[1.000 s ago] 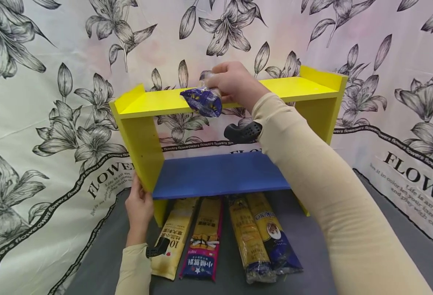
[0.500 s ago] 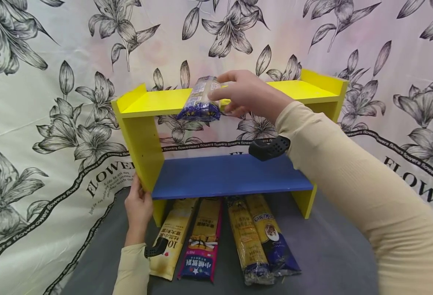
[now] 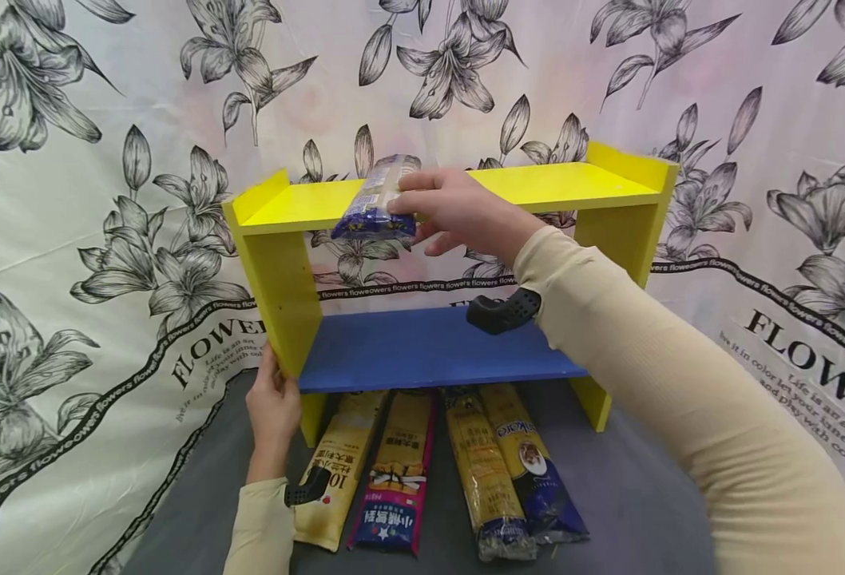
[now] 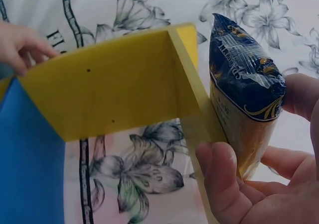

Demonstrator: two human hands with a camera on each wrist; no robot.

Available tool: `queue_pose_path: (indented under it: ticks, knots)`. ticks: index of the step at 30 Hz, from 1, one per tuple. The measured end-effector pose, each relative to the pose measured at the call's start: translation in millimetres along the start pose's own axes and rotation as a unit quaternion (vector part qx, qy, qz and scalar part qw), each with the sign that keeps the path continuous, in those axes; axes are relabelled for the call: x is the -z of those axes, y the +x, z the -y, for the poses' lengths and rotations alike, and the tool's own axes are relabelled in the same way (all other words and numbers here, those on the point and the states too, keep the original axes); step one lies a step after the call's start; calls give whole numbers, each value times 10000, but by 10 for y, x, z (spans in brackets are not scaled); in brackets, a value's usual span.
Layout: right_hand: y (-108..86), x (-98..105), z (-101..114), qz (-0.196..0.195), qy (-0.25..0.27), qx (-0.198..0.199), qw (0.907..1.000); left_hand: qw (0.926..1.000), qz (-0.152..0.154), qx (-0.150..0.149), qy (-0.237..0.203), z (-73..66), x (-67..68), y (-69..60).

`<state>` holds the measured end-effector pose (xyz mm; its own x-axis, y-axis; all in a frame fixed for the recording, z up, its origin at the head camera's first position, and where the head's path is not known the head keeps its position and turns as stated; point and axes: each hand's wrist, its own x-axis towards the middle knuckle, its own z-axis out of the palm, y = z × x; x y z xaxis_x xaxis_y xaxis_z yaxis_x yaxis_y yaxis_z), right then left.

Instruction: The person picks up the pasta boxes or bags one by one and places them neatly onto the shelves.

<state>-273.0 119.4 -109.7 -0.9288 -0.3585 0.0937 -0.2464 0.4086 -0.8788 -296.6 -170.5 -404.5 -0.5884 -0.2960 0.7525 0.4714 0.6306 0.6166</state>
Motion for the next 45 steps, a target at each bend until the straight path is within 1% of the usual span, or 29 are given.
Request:
queue_pose_path:
  ticks: [3, 7, 10, 14, 15, 18, 20, 23, 26, 30, 36, 41, 45]
  knots:
    - [109, -123, 31, 114, -66, 26, 9999, 10000, -1, -19, 32, 0, 14, 0]
    - [263, -353, 112, 274, 59, 98, 9996, 10000, 13, -56, 81, 6, 29, 1]
    - [362, -520, 179, 457, 256, 227, 9984, 9997, -10, -220, 72, 14, 30, 7]
    - [467, -691, 260, 696, 366, 298, 9965, 9993, -23, -383, -12, 14, 22, 6]
    - [487, -726, 278, 727, 376, 299, 9962, 9993, -8, -361, -36, 13, 21, 2]
    - [541, -813, 335, 804, 359, 277, 9957, 9998, 64, -169, -44, -1, 14, -13]
    - [568, -856, 365, 843, 346, 282, 9954, 9999, 125, -46, -62, -3, 11, -22]
    - [596, -891, 400, 892, 345, 276, 9950, 9998, 169, 38, -84, 1, 7, -25]
    - [617, -910, 422, 905, 415, 259, 9947, 9998, 159, 22, -86, 8, 8, -17]
    - [639, -960, 435, 816, 523, 204, 9951, 9999, 140, 3, -84, 18, 20, -9]
    - [651, -1071, 410, 680, 605, 200, 9957, 9998, 123, 97, -136, 16, 17, -40]
    - [659, -1103, 392, 548, 558, 238, 9967, 9996, 115, 44, -257, 2, 6, -32]
    - [663, -1104, 396, 497, 477, 266, 9973, 9997, 105, -12, -241, 4, 2, -17]
